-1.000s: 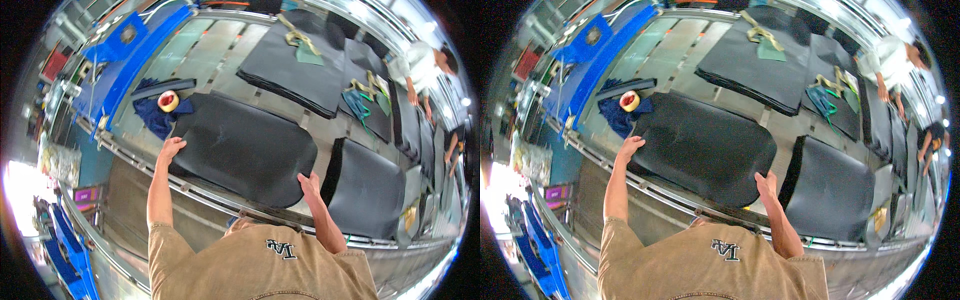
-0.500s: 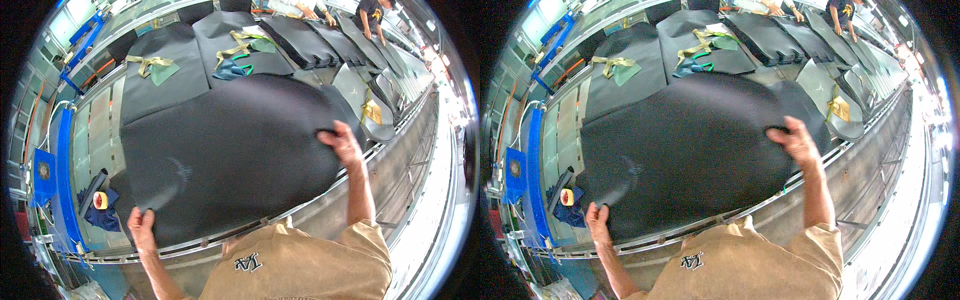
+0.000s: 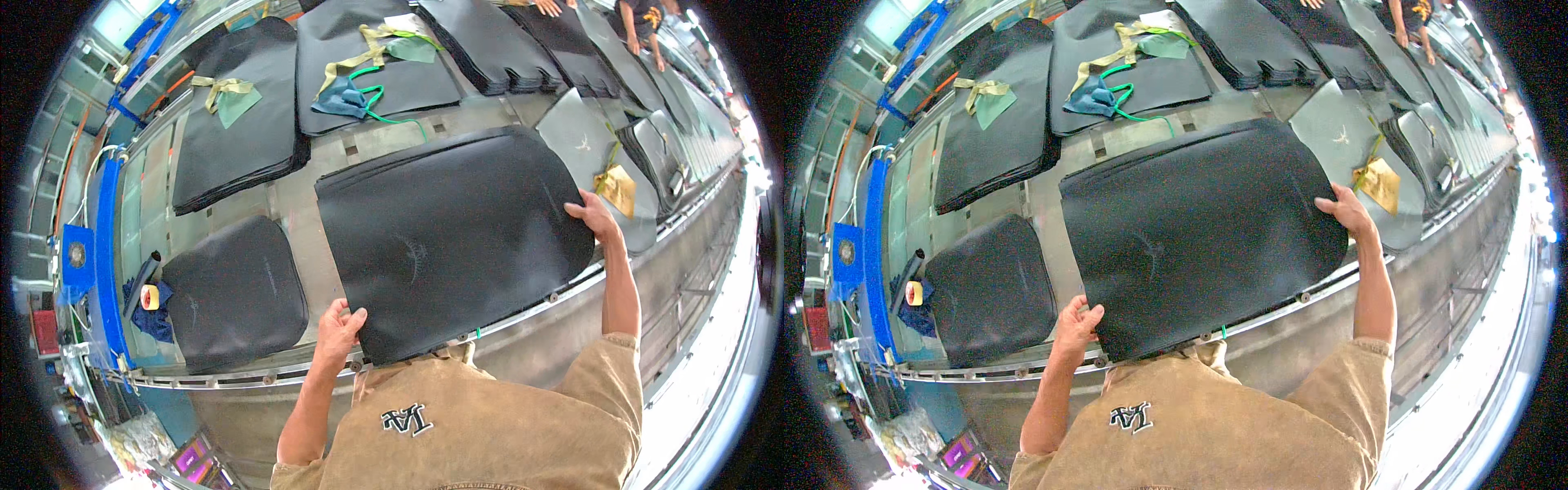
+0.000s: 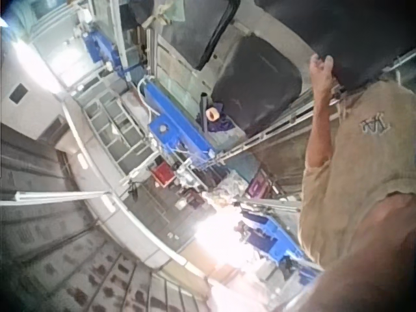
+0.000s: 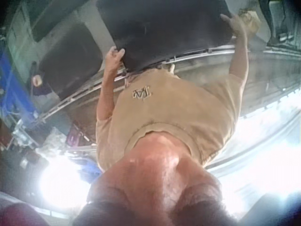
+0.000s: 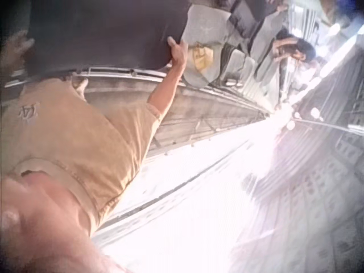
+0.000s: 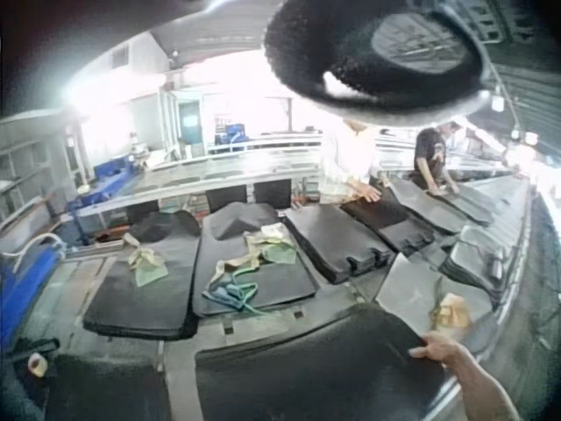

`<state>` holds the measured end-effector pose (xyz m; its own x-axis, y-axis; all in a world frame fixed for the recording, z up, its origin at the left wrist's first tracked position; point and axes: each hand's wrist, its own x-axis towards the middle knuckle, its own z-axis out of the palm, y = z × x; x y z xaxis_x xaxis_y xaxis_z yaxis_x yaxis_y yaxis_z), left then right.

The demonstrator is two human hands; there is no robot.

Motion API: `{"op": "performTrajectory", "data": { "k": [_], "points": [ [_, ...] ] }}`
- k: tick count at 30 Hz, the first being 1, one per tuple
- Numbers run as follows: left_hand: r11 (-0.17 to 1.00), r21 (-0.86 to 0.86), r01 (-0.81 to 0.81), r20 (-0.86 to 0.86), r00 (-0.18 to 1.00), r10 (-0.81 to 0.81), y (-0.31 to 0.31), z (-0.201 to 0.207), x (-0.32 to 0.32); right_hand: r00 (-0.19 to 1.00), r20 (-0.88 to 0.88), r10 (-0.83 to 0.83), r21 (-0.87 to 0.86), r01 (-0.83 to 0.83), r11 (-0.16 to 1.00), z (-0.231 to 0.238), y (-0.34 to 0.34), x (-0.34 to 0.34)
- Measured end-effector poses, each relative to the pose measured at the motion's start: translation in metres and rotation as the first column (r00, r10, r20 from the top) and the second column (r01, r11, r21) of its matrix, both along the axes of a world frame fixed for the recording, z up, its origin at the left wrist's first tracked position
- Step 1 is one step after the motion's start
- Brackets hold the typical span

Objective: The person folds black laptop sleeves on a conveyor belt, aligns edges, and secures them with green plastic ties. The person repeats this process for multiple sleeves, stacking the finished bundles on the belt.

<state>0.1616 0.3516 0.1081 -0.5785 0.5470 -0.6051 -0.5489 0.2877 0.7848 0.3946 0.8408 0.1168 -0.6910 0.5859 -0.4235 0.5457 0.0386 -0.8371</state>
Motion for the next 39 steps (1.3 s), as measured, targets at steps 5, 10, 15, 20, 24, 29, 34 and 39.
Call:
{"op": "performTrajectory", "data": {
  "k": [5,10,15,20,24,29,34,39],
  "points": [
    [0.986,-0.119,-0.117,-0.101,0.989,0.105,-0.002,-0.018,0.01,0.997,-0.053,-0.051,-0.128,0.044,0.991,-0.004,0.011,0.004],
    [0.964,-0.113,-0.24,-0.216,0.953,0.212,0.013,-0.033,0.008,0.992,-0.099,-0.073,-0.214,0.05,0.975,-0.007,0.019,-0.002],
    [0.911,-0.401,-0.098,-0.636,0.745,-0.2,0.035,-0.022,0.004,0.992,-0.038,-0.12,-0.179,0.111,0.977,-0.004,0.012,-0.011],
    [0.922,-0.346,-0.174,-0.683,0.721,-0.12,0.052,-0.009,0.001,0.993,-0.022,-0.117,-0.11,0.114,0.987,-0.015,0.016,-0.007],
    [0.914,-0.388,-0.119,-0.676,0.71,-0.195,0.047,-0.005,-0.002,0.996,-0.047,-0.078,-0.132,0.071,0.989,-0.002,0.007,-0.011],
    [0.814,-0.558,-0.161,-0.599,0.757,-0.261,0.053,0.027,-0.002,0.991,-0.115,-0.076,-0.05,0.07,0.996,-0.002,0.007,0.003],
    [0.945,-0.226,-0.238,-0.426,0.896,0.124,0.018,-0.019,-0.032,0.973,0.005,-0.23,0.335,0.215,0.917,-0.014,0.034,0.015],
    [0.998,0.017,-0.068,-0.065,0.996,0.068,0.029,-0.047,-0.037,0.98,0.001,-0.2,0.344,0.188,0.92,-0.038,0.017,0.021]
  ]
}}
